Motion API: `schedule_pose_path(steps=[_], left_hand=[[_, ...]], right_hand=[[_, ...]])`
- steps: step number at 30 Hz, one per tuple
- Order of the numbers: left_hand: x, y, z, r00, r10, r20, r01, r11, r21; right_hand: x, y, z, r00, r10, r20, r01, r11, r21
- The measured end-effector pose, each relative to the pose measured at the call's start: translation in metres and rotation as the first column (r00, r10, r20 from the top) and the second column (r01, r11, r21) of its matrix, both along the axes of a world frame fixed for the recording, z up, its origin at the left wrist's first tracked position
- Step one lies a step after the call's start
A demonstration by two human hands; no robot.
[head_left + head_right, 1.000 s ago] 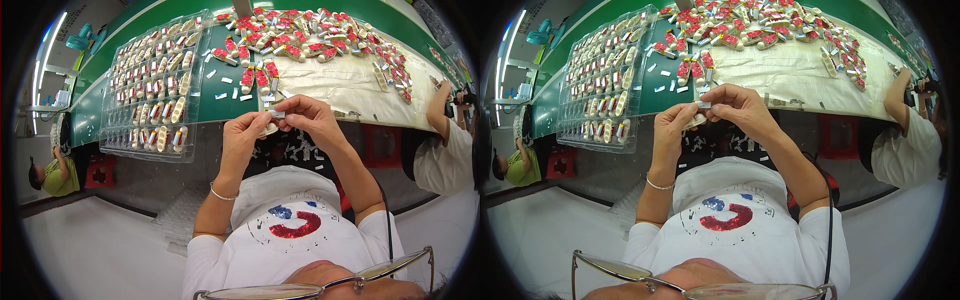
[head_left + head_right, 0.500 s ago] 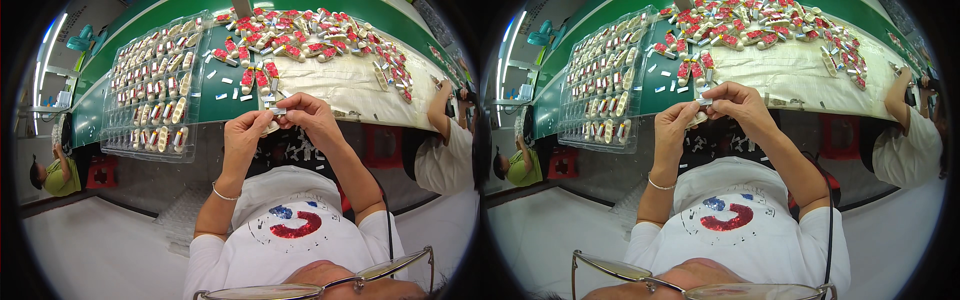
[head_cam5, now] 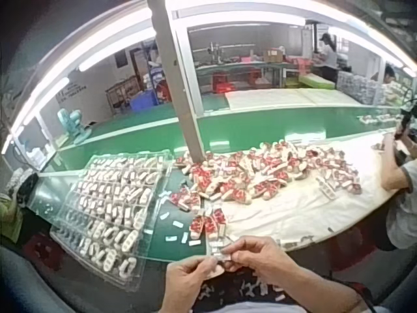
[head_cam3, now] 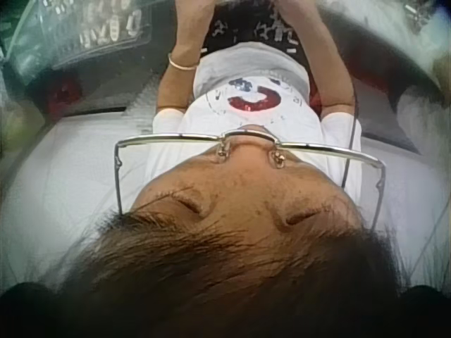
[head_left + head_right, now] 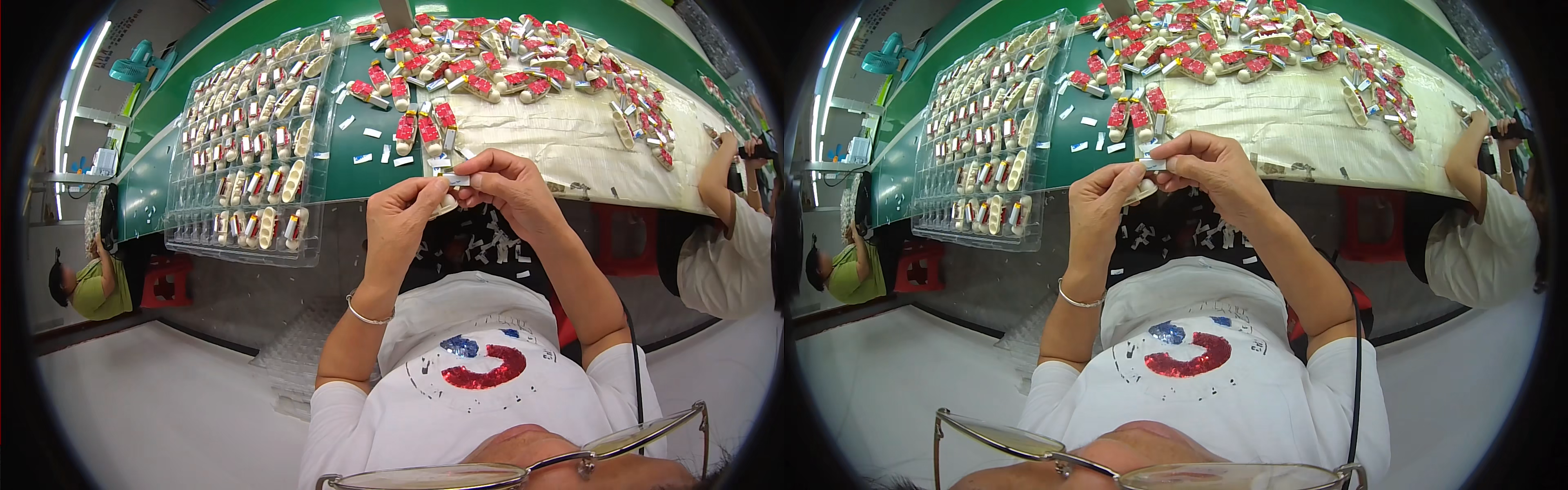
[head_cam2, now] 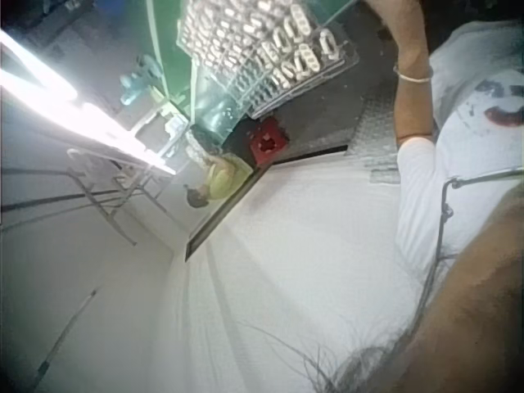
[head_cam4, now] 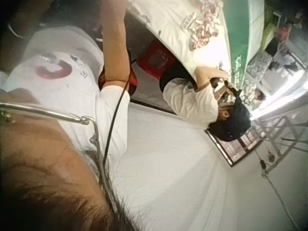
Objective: Assembling small plastic and electronic components on a production line.
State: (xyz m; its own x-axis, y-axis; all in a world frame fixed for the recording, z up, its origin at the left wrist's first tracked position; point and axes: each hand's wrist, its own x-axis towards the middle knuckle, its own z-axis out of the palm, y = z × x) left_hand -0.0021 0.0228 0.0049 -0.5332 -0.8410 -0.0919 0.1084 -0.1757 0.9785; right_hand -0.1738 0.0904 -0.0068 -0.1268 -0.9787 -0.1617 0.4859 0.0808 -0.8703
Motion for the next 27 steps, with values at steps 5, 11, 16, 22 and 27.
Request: schedule_pose_path(steps=[5, 11, 16, 22, 27], left_hand=[[0.003, -0.005, -0.001, 0.999, -0.026, 0.042, 0.027, 1.000, -0.015], [0.005, -0.022, 0.000, 0.970, -0.160, 0.183, 0.171, 0.984, -0.044], [0.006, -0.026, -0.006, 0.946, -0.279, 0.165, 0.276, 0.960, 0.045], [0.006, -0.019, -0.001, 0.940, -0.342, -0.009, 0.340, 0.931, 0.132], [0.011, -0.020, -0.007, 0.964, -0.249, -0.090, 0.260, 0.956, 0.133]], right_hand=[[0.002, -0.001, 0.001, 0.992, 0.004, -0.129, -0.014, 0.997, -0.078], [0.003, 0.002, 0.019, 0.149, -0.469, -0.871, -0.168, 0.856, -0.489], [-0.001, 0.002, 0.017, 0.236, -0.378, -0.895, -0.172, 0.891, -0.421], [-0.013, 0.001, 0.013, 0.932, -0.163, -0.325, 0.113, 0.979, -0.168], [-0.028, 0.016, 0.004, 0.578, 0.059, -0.814, -0.309, 0.939, -0.151]])
